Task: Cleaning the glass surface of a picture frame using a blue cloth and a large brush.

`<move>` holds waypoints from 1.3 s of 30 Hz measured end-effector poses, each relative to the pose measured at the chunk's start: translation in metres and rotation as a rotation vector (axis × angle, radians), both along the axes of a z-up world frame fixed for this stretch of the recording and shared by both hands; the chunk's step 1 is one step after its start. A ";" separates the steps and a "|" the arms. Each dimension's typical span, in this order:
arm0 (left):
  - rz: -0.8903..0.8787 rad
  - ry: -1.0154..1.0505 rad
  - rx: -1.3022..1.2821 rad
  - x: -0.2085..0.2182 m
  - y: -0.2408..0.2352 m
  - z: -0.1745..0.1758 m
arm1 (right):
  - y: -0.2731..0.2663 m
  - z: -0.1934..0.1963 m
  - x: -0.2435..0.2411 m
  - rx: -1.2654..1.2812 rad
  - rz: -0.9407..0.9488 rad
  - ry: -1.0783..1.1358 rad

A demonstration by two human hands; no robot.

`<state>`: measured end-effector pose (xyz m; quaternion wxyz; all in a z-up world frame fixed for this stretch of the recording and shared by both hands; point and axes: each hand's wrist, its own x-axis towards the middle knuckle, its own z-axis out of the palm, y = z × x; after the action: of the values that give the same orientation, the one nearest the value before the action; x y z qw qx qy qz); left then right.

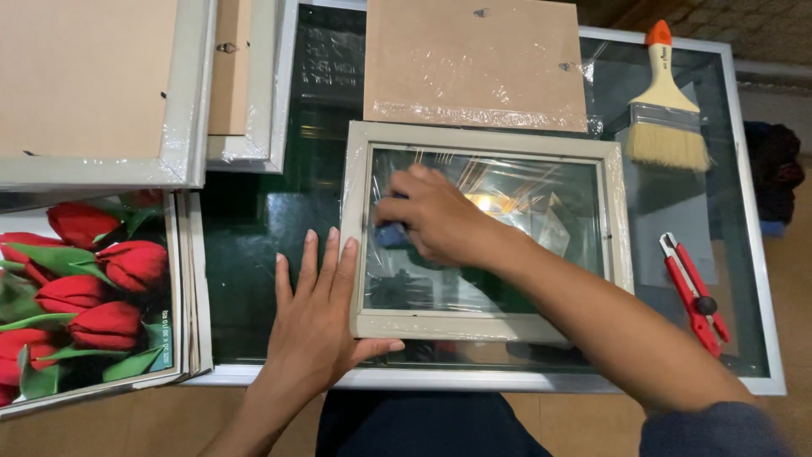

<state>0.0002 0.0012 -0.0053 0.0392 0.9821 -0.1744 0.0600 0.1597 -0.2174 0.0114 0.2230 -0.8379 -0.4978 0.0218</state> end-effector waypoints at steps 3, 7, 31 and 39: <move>-0.011 0.007 -0.051 -0.001 0.000 0.003 | 0.010 0.024 -0.001 0.318 -0.206 0.503; -0.005 0.024 -0.056 -0.002 -0.001 0.003 | -0.067 0.043 -0.010 0.554 -0.202 0.573; -0.016 0.025 -0.091 0.000 0.000 0.003 | -0.035 0.031 -0.006 0.436 -0.183 0.503; -0.021 0.047 -0.130 0.004 0.004 -0.002 | -0.225 0.025 -0.014 -0.172 -0.491 0.123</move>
<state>0.0039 0.0054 -0.0068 0.1075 0.9767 -0.1796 0.0477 0.1456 -0.4428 0.0360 0.1797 -0.9464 -0.2615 0.0602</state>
